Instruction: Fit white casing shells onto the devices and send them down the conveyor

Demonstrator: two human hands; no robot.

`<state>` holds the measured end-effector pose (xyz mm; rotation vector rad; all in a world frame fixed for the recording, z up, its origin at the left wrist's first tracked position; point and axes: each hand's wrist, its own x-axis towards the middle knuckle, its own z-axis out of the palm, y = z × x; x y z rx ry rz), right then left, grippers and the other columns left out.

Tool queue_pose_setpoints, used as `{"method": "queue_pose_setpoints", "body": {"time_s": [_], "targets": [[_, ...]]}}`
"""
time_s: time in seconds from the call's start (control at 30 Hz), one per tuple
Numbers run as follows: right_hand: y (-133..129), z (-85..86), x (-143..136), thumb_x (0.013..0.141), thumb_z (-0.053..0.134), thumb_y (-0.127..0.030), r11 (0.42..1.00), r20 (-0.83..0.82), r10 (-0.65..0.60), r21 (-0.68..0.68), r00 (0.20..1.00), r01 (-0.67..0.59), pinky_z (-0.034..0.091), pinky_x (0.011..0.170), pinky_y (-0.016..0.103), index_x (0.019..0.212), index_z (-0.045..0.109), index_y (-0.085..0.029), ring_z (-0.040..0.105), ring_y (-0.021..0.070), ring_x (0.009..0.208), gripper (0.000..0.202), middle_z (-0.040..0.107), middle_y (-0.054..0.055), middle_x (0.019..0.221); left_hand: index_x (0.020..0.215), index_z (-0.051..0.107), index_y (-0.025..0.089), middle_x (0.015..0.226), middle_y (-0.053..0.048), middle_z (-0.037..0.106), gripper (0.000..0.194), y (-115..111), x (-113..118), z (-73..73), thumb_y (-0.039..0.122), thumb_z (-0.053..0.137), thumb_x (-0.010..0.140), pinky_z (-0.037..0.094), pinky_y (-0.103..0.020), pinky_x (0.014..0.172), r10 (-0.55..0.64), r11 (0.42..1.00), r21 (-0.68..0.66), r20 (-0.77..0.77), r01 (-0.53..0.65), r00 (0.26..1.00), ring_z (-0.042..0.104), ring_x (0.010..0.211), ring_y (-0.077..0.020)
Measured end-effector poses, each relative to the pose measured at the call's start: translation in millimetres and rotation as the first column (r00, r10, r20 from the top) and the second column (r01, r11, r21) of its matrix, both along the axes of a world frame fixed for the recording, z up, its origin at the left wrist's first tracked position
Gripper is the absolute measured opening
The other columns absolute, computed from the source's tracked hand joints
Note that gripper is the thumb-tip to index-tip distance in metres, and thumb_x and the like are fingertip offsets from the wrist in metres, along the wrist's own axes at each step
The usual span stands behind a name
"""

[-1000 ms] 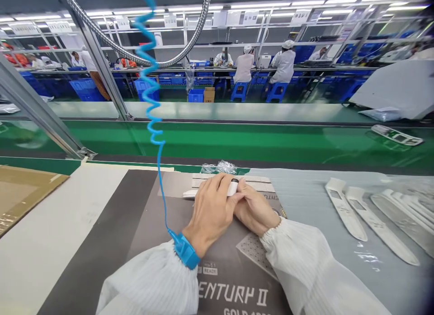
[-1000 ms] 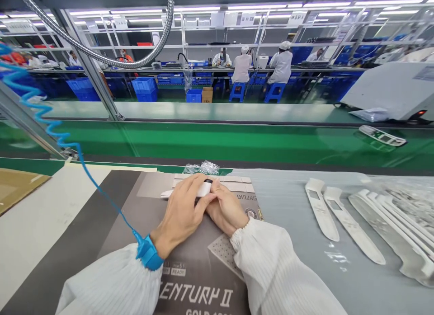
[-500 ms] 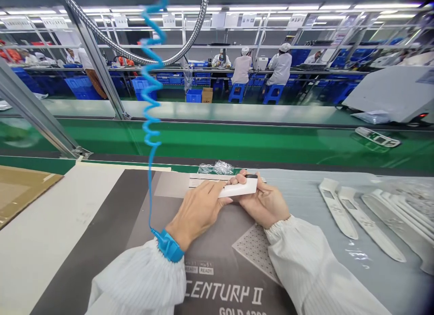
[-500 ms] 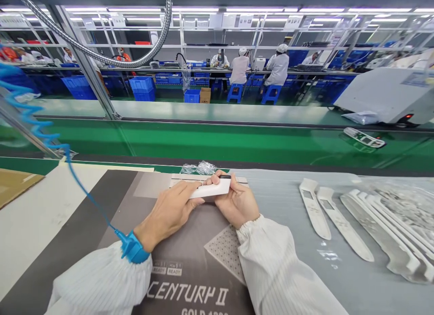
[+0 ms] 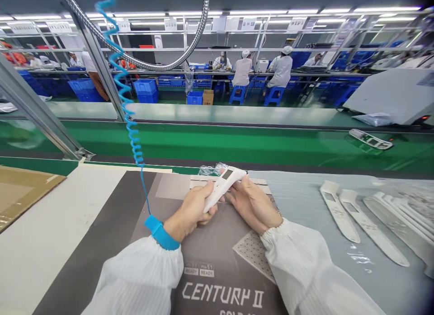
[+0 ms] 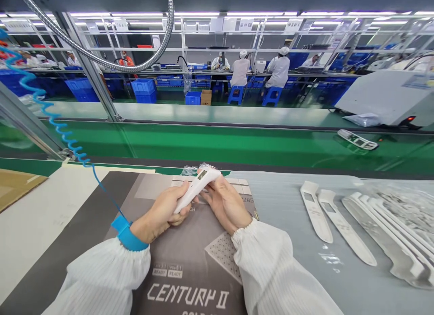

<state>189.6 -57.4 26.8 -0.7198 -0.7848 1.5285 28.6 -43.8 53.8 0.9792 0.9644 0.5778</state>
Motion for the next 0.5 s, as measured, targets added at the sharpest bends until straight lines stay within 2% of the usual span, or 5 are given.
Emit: {"method": "queue_pose_setpoints", "body": {"time_s": [0.13, 0.23, 0.3, 0.37, 0.5], "targets": [[1.5, -4.8, 0.6, 0.089, 0.066, -0.04, 0.996, 0.017, -0.034, -0.079, 0.999, 0.035, 0.049, 0.097, 0.032, 0.114, 0.068, -0.027, 0.06, 0.0177, 0.113, 0.029, 0.063, 0.003, 0.132, 0.102, 0.052, 0.019, 0.055, 0.005, 0.051, 0.032, 2.2, -4.3, 1.6, 0.049, 0.047, 0.092, 0.013, -0.018, 0.038, 0.044, 0.995, 0.084, 0.093, -0.052, 0.995, 0.023, 0.033, -0.0036], [3.7, -10.2, 1.4, 0.082, 0.075, -0.031, 0.98, 0.018, -0.065, -0.189, 0.998, 0.067, 0.05, 0.1, 0.033, 0.111, 0.068, -0.027, 0.065, 0.0157, 0.104, 0.03, 0.065, 0.003, 0.13, 0.12, 0.045, 0.023, 0.07, 0.002, 0.061, 0.035, 25.3, -20.1, 1.4, 0.04, 0.052, 0.09, 0.023, -0.018, 0.042, 0.27, 0.922, 0.288, 0.002, -0.259, 0.963, 0.035, 0.04, -0.0055], [5.1, -13.4, 2.4, 0.078, 0.078, -0.024, 0.974, 0.005, -0.08, -0.214, 0.997, 0.08, 0.049, 0.103, 0.033, 0.11, 0.068, -0.027, 0.066, 0.0154, 0.104, 0.034, 0.064, 0.003, 0.132, 0.124, 0.046, 0.023, 0.076, -0.002, 0.066, 0.039, 54.0, -37.0, 4.2, 0.031, 0.053, 0.087, 0.031, -0.02, 0.046, 0.446, 0.834, 0.478, -0.287, -0.276, 0.848, 0.044, 0.046, -0.0089], [6.0, -15.5, 3.3, 0.074, 0.08, -0.018, 0.976, -0.003, -0.085, -0.202, 0.996, 0.082, 0.049, 0.103, 0.033, 0.11, 0.069, -0.026, 0.066, 0.0154, 0.104, 0.039, 0.063, 0.004, 0.133, 0.115, 0.057, 0.02, 0.079, -0.005, 0.068, 0.032, 87.4, -54.8, 11.1, 0.024, 0.053, 0.084, 0.037, -0.024, 0.052, 0.525, 0.794, 0.601, -0.598, -0.096, 0.606, 0.05, 0.053, -0.0127], [6.4, -16.3, 4.5, 0.073, 0.079, -0.013, 0.978, -0.021, -0.075, -0.197, 0.997, 0.069, 0.05, 0.101, 0.032, 0.112, 0.068, -0.025, 0.066, 0.016, 0.105, 0.042, 0.062, 0.005, 0.135, 0.106, 0.067, 0.015, 0.092, -0.008, 0.067, 0.029, 142.1, -76.4, 27.8, 0.019, 0.047, 0.085, 0.041, -0.03, 0.066, 0.594, 0.73, 0.684, -0.638, 0.005, 0.49, 0.061, 0.076, -0.0203]]}}
